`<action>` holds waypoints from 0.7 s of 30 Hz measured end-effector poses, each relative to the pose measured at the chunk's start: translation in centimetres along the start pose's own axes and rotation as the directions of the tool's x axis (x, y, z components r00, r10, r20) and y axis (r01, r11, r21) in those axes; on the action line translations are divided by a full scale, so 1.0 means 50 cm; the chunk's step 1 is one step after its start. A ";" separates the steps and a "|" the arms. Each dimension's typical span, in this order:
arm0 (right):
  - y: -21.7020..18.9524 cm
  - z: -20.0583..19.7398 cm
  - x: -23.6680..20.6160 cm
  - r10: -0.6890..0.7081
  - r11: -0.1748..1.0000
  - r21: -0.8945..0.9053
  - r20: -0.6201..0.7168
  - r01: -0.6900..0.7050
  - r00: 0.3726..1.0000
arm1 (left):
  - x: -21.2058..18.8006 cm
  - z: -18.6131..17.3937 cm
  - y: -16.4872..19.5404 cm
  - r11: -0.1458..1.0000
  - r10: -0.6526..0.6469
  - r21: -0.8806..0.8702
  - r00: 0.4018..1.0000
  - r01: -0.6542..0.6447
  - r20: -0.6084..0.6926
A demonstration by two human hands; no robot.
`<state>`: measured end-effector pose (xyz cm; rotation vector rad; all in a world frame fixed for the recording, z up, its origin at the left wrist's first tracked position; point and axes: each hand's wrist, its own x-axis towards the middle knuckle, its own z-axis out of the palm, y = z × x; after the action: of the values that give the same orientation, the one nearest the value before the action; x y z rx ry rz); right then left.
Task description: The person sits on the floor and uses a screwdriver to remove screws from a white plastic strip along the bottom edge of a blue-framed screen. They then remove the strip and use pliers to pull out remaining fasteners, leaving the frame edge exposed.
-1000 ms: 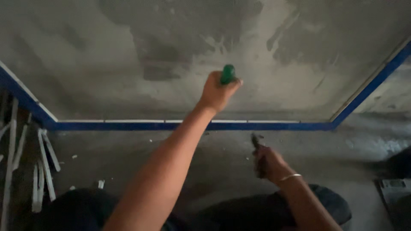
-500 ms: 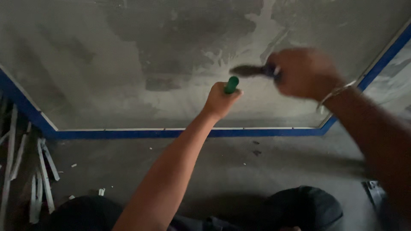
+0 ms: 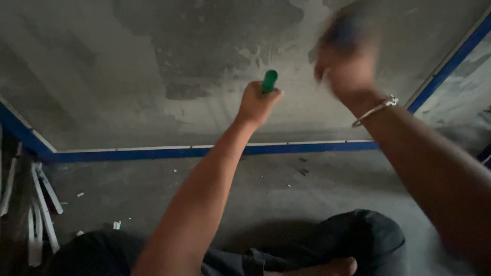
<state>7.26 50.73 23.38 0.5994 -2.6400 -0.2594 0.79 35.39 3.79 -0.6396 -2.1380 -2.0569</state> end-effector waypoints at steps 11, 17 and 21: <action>0.045 0.102 0.015 0.125 0.990 -0.105 0.382 -0.091 0.916 | 0.019 -0.010 -0.010 0.999 -0.025 0.027 0.998 0.027 -0.059; -0.005 0.092 -0.027 0.217 0.909 0.282 0.311 -0.307 0.925 | 0.016 0.001 -0.003 0.994 -0.106 -0.007 0.993 0.106 -0.053; 0.027 0.193 -0.089 0.394 0.768 0.230 0.565 -0.598 0.725 | 0.008 -0.003 0.002 0.996 -0.083 -0.020 0.994 0.082 -0.077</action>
<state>6.17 54.75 13.52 -0.1490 -3.2504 0.3645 0.40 35.34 4.03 -0.4720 -2.1403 -2.1061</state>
